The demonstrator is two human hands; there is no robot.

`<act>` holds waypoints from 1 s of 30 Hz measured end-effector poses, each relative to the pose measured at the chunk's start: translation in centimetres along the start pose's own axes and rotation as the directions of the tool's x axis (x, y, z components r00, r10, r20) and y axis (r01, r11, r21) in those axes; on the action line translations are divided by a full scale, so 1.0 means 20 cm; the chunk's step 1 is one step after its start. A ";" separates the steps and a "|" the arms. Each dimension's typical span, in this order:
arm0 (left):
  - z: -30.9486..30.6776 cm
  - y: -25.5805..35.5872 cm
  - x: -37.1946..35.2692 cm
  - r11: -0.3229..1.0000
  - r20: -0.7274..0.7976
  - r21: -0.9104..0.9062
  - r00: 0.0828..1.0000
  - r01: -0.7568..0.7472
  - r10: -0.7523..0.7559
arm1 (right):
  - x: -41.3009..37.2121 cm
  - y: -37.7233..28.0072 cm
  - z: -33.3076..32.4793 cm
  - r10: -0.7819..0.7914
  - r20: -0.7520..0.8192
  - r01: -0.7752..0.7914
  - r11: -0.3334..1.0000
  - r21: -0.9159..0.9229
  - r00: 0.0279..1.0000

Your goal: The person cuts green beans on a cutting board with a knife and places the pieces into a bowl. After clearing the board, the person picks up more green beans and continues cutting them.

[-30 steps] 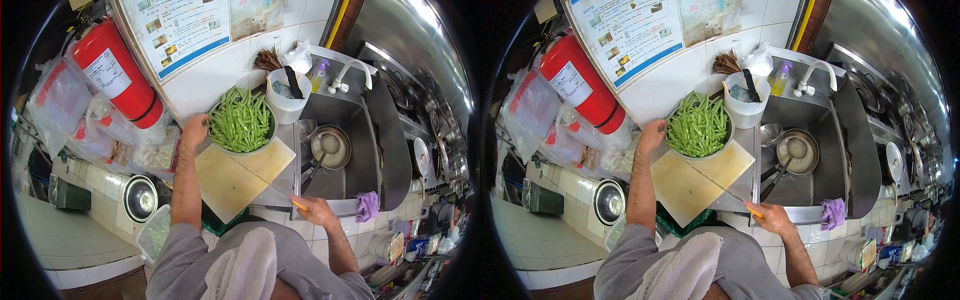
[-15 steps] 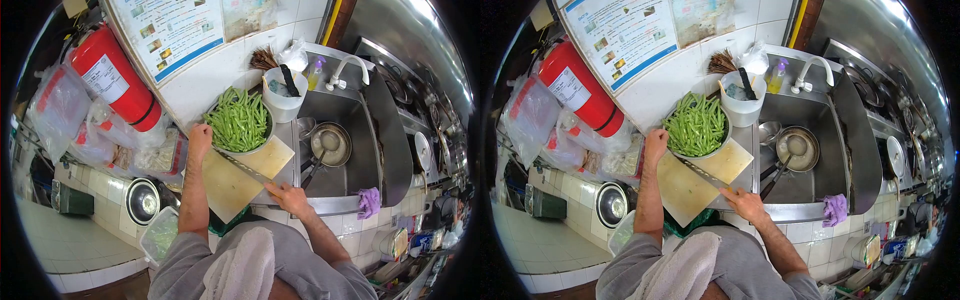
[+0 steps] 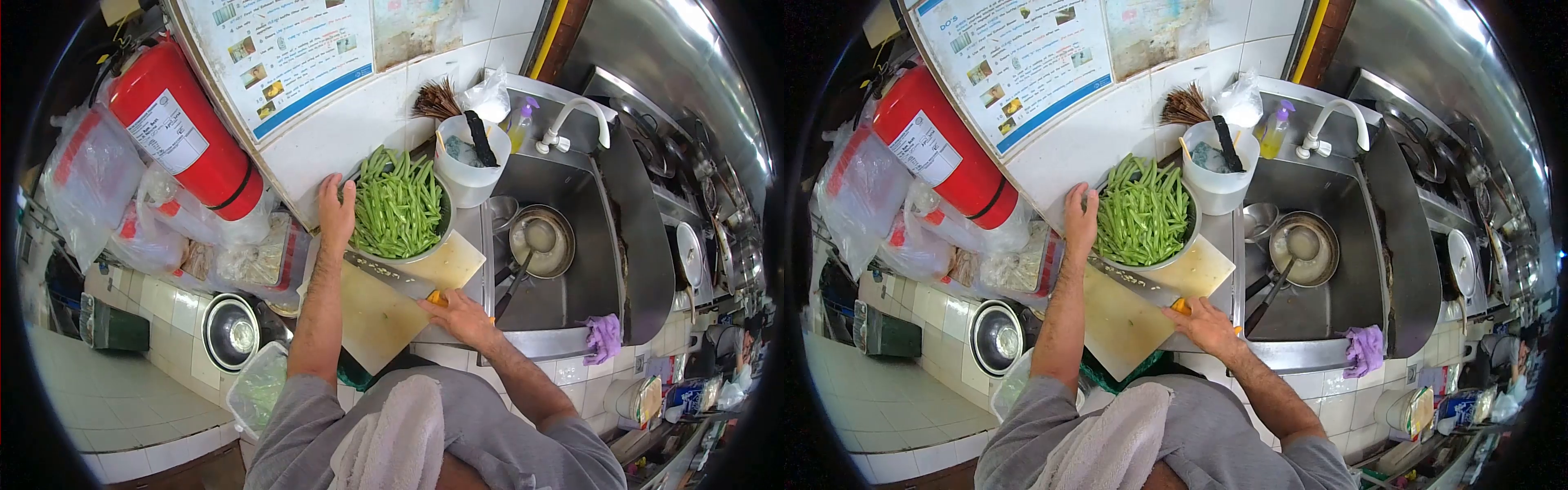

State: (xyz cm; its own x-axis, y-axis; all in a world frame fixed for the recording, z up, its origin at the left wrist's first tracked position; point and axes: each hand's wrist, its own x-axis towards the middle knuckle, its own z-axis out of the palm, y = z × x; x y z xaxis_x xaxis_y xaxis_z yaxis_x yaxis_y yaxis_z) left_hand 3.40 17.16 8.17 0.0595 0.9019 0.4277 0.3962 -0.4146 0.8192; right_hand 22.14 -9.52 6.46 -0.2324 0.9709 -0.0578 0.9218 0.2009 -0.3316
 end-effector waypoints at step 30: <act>0.23 0.16 0.25 0.871 0.427 0.489 0.860 0.040 -0.279 | 1.08 0.25 -0.43 0.622 0.009 -0.582 0.727 0.364 0.783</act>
State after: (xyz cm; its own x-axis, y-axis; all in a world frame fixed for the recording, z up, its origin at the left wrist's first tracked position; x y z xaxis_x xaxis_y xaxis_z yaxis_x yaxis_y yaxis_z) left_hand 9.22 21.00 11.09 0.3316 0.9431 -0.0238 0.7957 -0.2661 0.5441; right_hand 24.38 13.56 11.75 0.3884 0.8840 -0.2604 0.6929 -0.4664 -0.5499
